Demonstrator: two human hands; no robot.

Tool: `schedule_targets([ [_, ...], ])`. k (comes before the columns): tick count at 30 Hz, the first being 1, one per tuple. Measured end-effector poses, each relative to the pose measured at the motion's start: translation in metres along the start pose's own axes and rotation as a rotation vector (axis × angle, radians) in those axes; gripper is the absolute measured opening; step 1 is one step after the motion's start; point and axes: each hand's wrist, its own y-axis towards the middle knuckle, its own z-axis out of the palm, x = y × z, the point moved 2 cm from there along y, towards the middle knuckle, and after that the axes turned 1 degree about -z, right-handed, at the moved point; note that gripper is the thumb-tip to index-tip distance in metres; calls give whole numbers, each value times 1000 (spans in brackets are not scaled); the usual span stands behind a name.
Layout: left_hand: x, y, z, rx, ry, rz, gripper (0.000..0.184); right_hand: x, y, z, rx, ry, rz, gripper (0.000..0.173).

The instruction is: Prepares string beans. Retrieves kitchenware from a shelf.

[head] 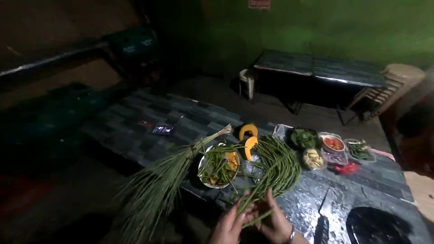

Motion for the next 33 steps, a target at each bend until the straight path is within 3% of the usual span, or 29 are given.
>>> schedule_targets([
  [2,-15,33,32,146,236,-66,37,40,6,-28,-27,217,-70,72],
  [5,-13,73,64,262,332,-147,42,93,17,-73,-418,349,-137,38],
  [7,-11,87,72,282,299,-167,41,117,20,-100,-551,397,-184,30],
  [11,-6,110,63,358,244,-193,39,168,16,-140,-580,498,-400,30],
  [14,-14,140,36,328,188,-192,32,214,6,-153,-590,375,-598,34],
  [19,-30,220,17,197,-79,-302,25,269,-47,-141,-935,-22,-800,40],
  [22,-2,278,31,327,307,-334,39,260,-64,-122,-1117,-219,-739,41],
  [25,39,305,38,442,610,-325,56,227,-45,-100,-1108,-247,-597,37],
  [27,54,306,33,453,495,-279,58,208,-19,-88,-1011,-110,-550,43],
  [30,52,280,32,555,209,-82,62,185,35,-83,-935,317,-545,38],
  [33,44,244,39,663,-8,107,80,145,87,-120,-1034,243,-347,41],
])
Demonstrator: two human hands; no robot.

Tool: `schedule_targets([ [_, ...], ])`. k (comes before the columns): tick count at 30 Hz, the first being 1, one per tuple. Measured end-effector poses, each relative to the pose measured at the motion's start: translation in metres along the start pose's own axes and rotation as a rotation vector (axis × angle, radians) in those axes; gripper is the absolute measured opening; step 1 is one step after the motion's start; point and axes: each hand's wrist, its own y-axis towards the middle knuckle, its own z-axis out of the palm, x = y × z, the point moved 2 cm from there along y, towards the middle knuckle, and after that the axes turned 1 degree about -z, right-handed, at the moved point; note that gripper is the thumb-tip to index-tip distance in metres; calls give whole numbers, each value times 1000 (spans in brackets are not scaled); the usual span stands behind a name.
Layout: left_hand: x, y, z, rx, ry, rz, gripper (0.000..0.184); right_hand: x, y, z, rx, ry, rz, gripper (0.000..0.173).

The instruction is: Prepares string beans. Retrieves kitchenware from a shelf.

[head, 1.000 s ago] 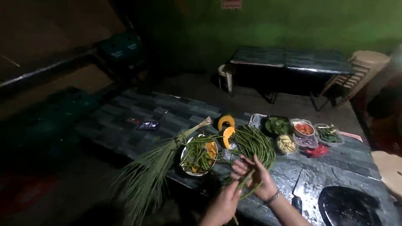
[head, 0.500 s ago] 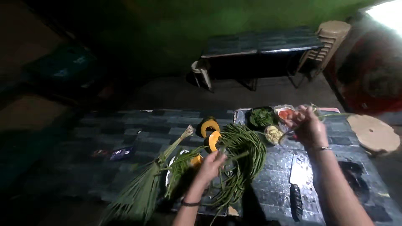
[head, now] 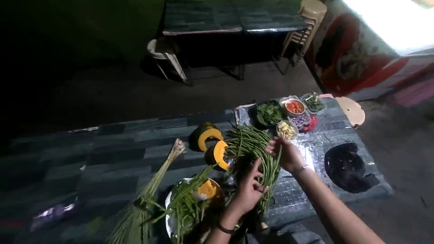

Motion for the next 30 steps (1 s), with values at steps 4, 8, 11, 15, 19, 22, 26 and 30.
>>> schedule_targets([
  [4,6,2,14,-202,-25,146,21,-43,9,-28,12,-595,-133,56],
  [8,-13,14,1,-227,64,83,21,-50,-31,-46,396,-1301,-715,74],
  [11,-7,34,-15,-128,183,-255,25,-72,-11,-62,633,-1682,-791,84],
  [15,31,44,-26,-228,357,-446,30,-98,25,-62,1129,-1843,-814,76],
  [19,47,22,-13,-411,375,-565,36,-100,47,-18,1337,-1700,-1045,54],
  [22,48,8,0,-638,315,-612,40,-103,73,22,1364,-1909,-954,51],
  [26,39,-9,19,-912,150,-522,33,-59,70,38,1201,-1759,-915,33],
  [30,37,-7,35,-1016,120,-455,29,68,32,-14,735,-1191,-683,38],
])
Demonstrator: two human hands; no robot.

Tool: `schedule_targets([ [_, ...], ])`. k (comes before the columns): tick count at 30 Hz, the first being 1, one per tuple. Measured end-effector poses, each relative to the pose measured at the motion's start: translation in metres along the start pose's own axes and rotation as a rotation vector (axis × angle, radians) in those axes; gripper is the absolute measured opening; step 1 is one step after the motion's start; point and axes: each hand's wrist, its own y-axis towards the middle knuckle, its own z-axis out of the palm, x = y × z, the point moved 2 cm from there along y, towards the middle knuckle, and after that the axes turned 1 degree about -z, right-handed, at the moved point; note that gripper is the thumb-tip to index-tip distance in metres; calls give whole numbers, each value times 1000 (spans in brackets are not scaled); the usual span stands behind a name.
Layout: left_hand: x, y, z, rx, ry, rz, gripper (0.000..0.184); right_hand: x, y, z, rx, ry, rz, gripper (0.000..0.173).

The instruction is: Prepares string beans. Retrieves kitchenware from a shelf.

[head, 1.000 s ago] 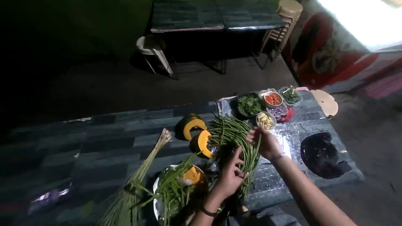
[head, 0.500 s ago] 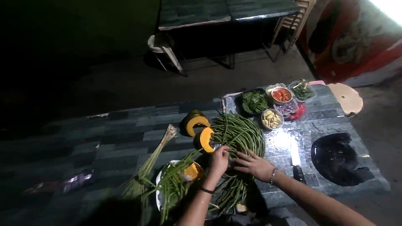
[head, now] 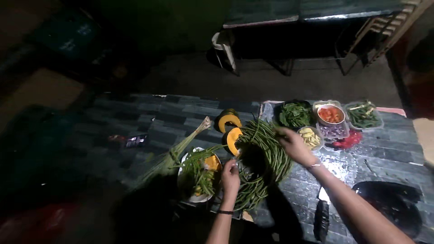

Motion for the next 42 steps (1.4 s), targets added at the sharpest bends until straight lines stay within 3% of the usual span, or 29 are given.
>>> schedule_targets([
  [2,-17,8,23,85,73,3,30,-5,-19,-52,-135,325,131,45],
  [4,-37,25,59,202,219,-1,38,-8,-24,-78,-276,648,187,32],
  [5,-43,35,79,248,301,-3,45,-8,-23,-83,-321,776,214,33],
  [7,-52,50,107,337,478,-41,49,-6,-27,-90,-348,852,243,50],
  [9,-61,55,113,363,553,-82,39,-7,-40,-95,-311,787,211,39],
  [10,-64,54,111,358,551,-94,34,-13,-45,-97,-298,790,210,31],
  [12,-57,51,104,352,483,-127,32,-32,-53,-96,-300,890,260,36],
  [15,-29,37,105,413,472,-210,52,-51,-55,-71,-262,1095,404,35],
  [17,-23,26,110,415,513,-196,43,-45,-51,-49,-193,1141,444,36],
  [19,-35,12,101,360,456,-112,32,-36,-47,-34,-143,1139,454,29],
  [24,-67,-49,39,255,79,220,28,-32,-41,9,-76,1033,600,34],
  [27,-74,-72,36,257,-18,385,26,-11,-33,31,-55,1142,522,35],
  [30,-77,-76,34,330,-34,420,26,9,-27,34,-134,1230,365,37],
  [35,-70,-45,18,536,-175,421,26,34,-34,12,-286,1011,362,31],
  [37,-47,-19,26,570,22,429,30,45,-56,-17,-455,880,374,32],
  [40,-2,5,50,847,646,458,45,68,-111,-65,-698,795,374,31],
  [42,17,5,58,957,863,480,50,78,-148,-88,-821,677,340,31],
])
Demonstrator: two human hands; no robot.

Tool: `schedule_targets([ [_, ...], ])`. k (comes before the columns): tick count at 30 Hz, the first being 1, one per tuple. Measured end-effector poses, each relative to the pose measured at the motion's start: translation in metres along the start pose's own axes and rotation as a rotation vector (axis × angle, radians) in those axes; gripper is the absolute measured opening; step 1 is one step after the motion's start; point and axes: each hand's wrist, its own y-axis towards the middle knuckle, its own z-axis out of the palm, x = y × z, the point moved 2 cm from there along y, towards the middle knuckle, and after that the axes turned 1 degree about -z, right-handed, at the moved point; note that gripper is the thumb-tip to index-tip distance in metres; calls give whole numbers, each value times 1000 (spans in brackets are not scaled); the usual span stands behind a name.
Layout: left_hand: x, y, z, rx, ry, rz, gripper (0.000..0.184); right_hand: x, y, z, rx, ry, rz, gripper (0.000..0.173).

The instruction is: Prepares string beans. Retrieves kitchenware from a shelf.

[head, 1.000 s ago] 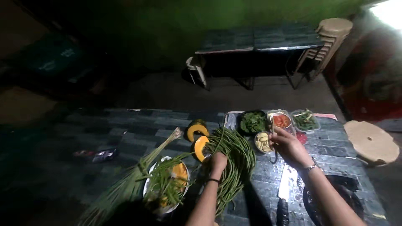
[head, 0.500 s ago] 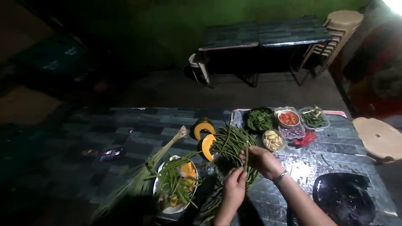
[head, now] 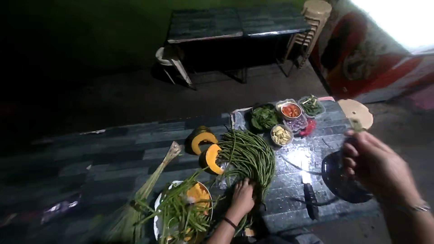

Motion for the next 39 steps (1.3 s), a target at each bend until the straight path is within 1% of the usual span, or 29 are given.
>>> schedule_targets([
  [2,7,-3,5,-27,-4,26,35,5,-12,-25,-96,-96,-74,30],
  [3,9,-6,1,-55,-60,31,34,2,-16,-30,-126,-142,-69,29],
  [5,6,-21,-22,-154,-282,35,36,-20,-20,-28,-134,-171,31,29],
  [8,-17,-51,-75,-398,-680,106,33,-69,-17,1,-61,-68,242,28],
  [10,-36,-66,-100,-509,-880,188,31,-93,-19,33,-8,54,331,30],
  [11,-43,-71,-107,-548,-933,227,30,-99,-19,46,24,105,351,30],
  [13,-56,-81,-111,-640,-984,288,28,-97,-15,67,102,190,411,32],
  [15,-69,-92,-102,-747,-999,315,25,-93,-7,81,170,294,507,34],
  [16,-75,-98,-96,-769,-967,310,25,-92,-3,86,178,368,538,34],
  [18,-83,-108,-84,-746,-833,297,26,-90,8,92,144,517,548,34],
  [20,-86,-110,-70,-703,-717,317,27,-85,17,95,102,601,530,32],
  [22,-86,-111,-63,-660,-716,289,27,-79,16,98,150,550,486,36],
  [24,-86,-112,-63,-648,-826,218,27,-76,8,100,182,454,410,38],
  [25,-87,-110,-63,-641,-903,191,28,-78,5,98,179,458,369,38],
  [27,-89,-106,-58,-601,-1014,157,29,-81,2,93,141,526,324,39],
  [29,-94,-104,-52,-534,-1089,135,30,-80,2,89,67,586,323,38],
  [31,-100,-105,-50,-476,-1222,108,30,-79,2,90,-2,580,301,37],
  [35,-111,-100,-53,-370,-1458,45,35,-83,0,93,-43,539,209,39],
  [39,-118,-94,-53,-312,-1542,5,37,-93,3,95,-78,615,136,40],
])
